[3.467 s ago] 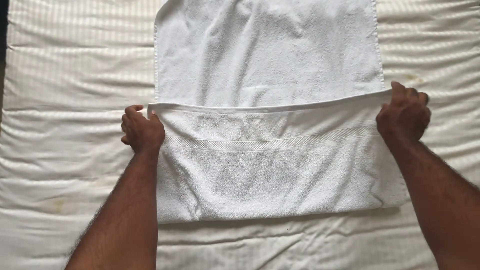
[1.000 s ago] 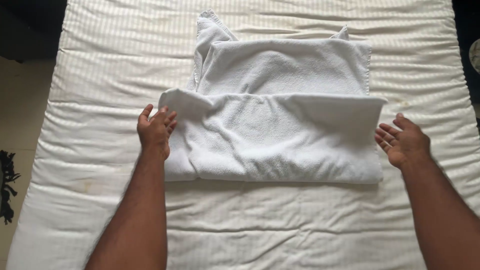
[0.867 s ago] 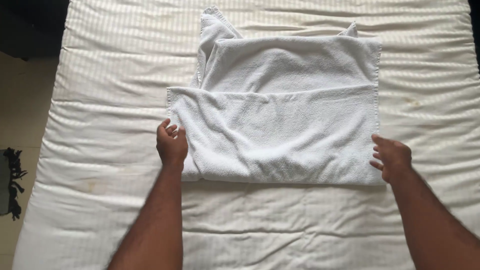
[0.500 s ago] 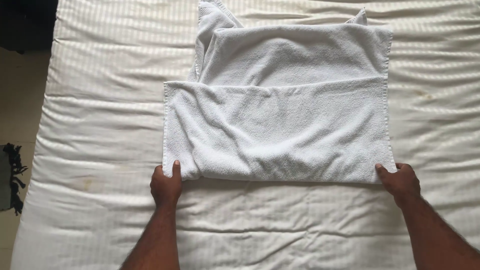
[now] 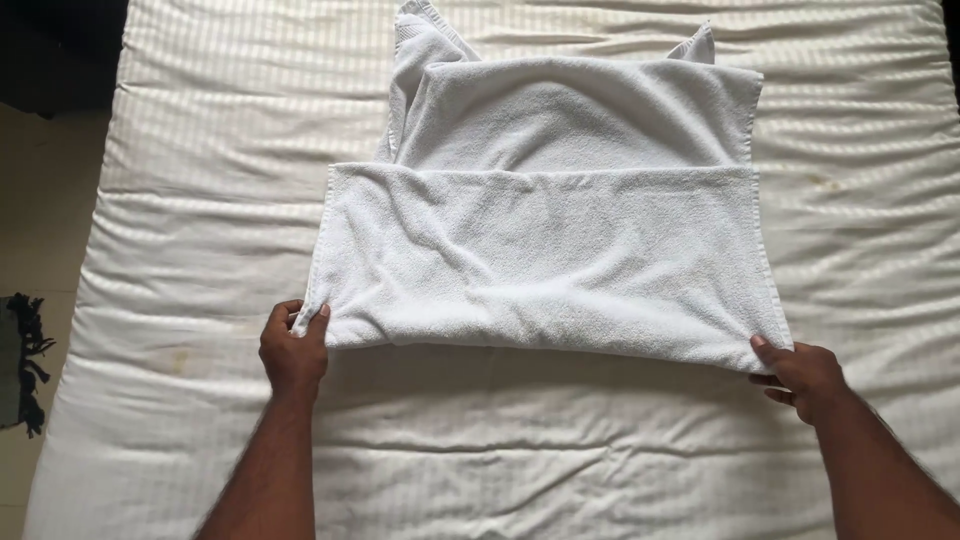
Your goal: The person folds a white towel on a bed, smoothing it out and folding it into a compact rectangle before placing it on a nearby nightstand. Then, the person gathers the white bed sheet from the bed and begins to fold it by hand.
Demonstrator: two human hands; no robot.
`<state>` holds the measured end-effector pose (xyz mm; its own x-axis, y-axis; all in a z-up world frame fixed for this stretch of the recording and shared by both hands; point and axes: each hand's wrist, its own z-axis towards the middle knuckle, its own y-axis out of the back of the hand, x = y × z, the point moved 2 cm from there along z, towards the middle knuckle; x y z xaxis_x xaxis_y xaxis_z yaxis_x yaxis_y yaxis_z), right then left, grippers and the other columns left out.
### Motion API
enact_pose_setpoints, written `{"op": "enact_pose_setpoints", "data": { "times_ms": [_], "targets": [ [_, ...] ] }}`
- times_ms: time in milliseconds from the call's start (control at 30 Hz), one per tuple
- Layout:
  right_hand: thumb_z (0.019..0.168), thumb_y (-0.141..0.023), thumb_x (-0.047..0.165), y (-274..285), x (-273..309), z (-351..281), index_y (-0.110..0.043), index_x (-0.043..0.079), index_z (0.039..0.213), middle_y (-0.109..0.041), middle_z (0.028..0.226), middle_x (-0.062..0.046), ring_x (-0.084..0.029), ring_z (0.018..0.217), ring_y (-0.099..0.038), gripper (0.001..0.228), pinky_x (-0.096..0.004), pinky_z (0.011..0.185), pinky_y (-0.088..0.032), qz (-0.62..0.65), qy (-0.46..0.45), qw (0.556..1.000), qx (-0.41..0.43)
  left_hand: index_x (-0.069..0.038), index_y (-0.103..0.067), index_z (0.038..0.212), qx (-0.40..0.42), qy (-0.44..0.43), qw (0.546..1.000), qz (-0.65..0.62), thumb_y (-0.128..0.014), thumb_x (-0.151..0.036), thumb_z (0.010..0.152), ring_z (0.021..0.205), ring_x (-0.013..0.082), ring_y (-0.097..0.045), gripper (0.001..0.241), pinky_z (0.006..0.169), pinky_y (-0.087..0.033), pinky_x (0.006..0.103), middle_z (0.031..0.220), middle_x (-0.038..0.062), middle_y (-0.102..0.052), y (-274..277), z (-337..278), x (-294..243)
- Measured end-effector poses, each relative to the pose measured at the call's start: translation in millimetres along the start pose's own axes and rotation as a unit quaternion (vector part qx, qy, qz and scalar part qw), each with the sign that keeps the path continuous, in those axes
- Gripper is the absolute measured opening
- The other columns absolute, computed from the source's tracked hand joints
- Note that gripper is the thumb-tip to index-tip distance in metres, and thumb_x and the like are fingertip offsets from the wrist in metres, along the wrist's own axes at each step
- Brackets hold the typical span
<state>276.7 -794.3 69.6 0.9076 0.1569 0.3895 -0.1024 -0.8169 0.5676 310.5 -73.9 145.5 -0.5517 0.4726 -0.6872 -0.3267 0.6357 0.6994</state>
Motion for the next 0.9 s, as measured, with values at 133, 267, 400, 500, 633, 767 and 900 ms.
{"op": "enact_pose_setpoints", "data": {
  "times_ms": [133,267,400,500,633,767,900],
  "targets": [
    [0.089,-0.081,0.040,3.5,-11.1,-24.0,-0.066,0.002,0.115,-0.072,0.106,-0.012,-0.027,0.094,-0.071,0.048,-0.044,0.080,-0.056,0.001,-0.050,0.998,0.037,-0.004,-0.069,0.116,-0.003,-0.013,1.000,0.008,-0.080,-0.031,0.091,0.087,0.0227,-0.069,0.038,0.074,-0.055,0.0382,0.102,0.010,-0.074,23.2,-0.4,5.9],
    [0.086,-0.083,0.037,1.5,-38.5,-59.0,-0.067,0.003,0.119,-0.072,0.113,-0.013,-0.029,0.104,-0.070,0.050,-0.046,0.088,-0.057,-0.019,-0.098,0.992,0.079,-0.009,-0.076,0.123,0.007,0.007,0.998,0.057,-0.078,-0.036,0.092,0.089,0.0243,-0.071,0.041,0.082,-0.055,0.0410,0.099,0.012,-0.076,41.5,-17.6,39.5],
    [0.084,-0.083,0.038,-4.3,-95.6,-71.7,-0.067,0.005,0.124,-0.072,0.115,-0.013,-0.030,0.107,-0.069,0.054,-0.047,0.090,-0.057,-0.021,-0.133,0.985,0.105,-0.012,-0.078,0.123,0.015,0.019,0.993,0.113,-0.078,-0.041,0.091,0.092,0.0288,-0.071,0.043,0.084,-0.055,0.0431,0.101,0.015,-0.076,60.3,-44.5,83.8],
    [0.083,-0.084,0.040,-8.6,-138.1,-74.5,-0.068,0.008,0.127,-0.072,0.115,-0.012,-0.030,0.105,-0.069,0.057,-0.047,0.090,-0.056,-0.033,-0.156,0.980,0.118,-0.015,-0.077,0.129,0.047,0.097,0.982,0.153,-0.077,-0.045,0.092,0.091,0.0336,-0.074,0.048,0.086,-0.057,0.0446,0.096,0.021,-0.078,74.6,-68.5,112.9],
    [0.081,-0.086,0.044,-5.9,-182.7,-69.8,-0.067,0.011,0.128,-0.073,0.116,-0.012,-0.029,0.105,-0.070,0.061,-0.050,0.091,-0.054,-0.072,-0.179,0.974,0.119,-0.015,-0.078,0.127,0.058,0.077,0.984,0.150,-0.076,-0.043,0.090,0.100,0.0335,-0.074,0.046,0.091,-0.056,0.0436,0.107,0.019,-0.078,82.6,-89.1,158.0],
    [0.079,-0.087,0.051,-5.8,-210.3,-70.1,-0.066,0.012,0.130,-0.075,0.118,-0.012,-0.030,0.104,-0.071,0.067,-0.055,0.093,-0.052,-0.126,-0.194,0.966,0.114,-0.013,-0.076,0.129,0.074,0.099,0.980,0.157,-0.075,-0.041,0.091,0.104,0.0340,-0.074,0.047,0.095,-0.055,0.0425,0.110,0.019,-0.079,84.5,-103.6,192.5],
    [0.077,-0.087,0.052,-13.1,-224.8,-33.6,-0.070,0.012,0.130,-0.076,0.121,-0.011,-0.032,0.102,-0.072,0.068,-0.056,0.093,-0.051,-0.176,-0.183,0.962,0.099,-0.010,-0.074,0.129,0.072,0.048,0.983,0.164,-0.073,-0.038,0.092,0.107,0.0339,-0.073,0.046,0.095,-0.055,0.0418,0.115,0.017,-0.078,73.6,-95.1,210.8]
  ]
}}
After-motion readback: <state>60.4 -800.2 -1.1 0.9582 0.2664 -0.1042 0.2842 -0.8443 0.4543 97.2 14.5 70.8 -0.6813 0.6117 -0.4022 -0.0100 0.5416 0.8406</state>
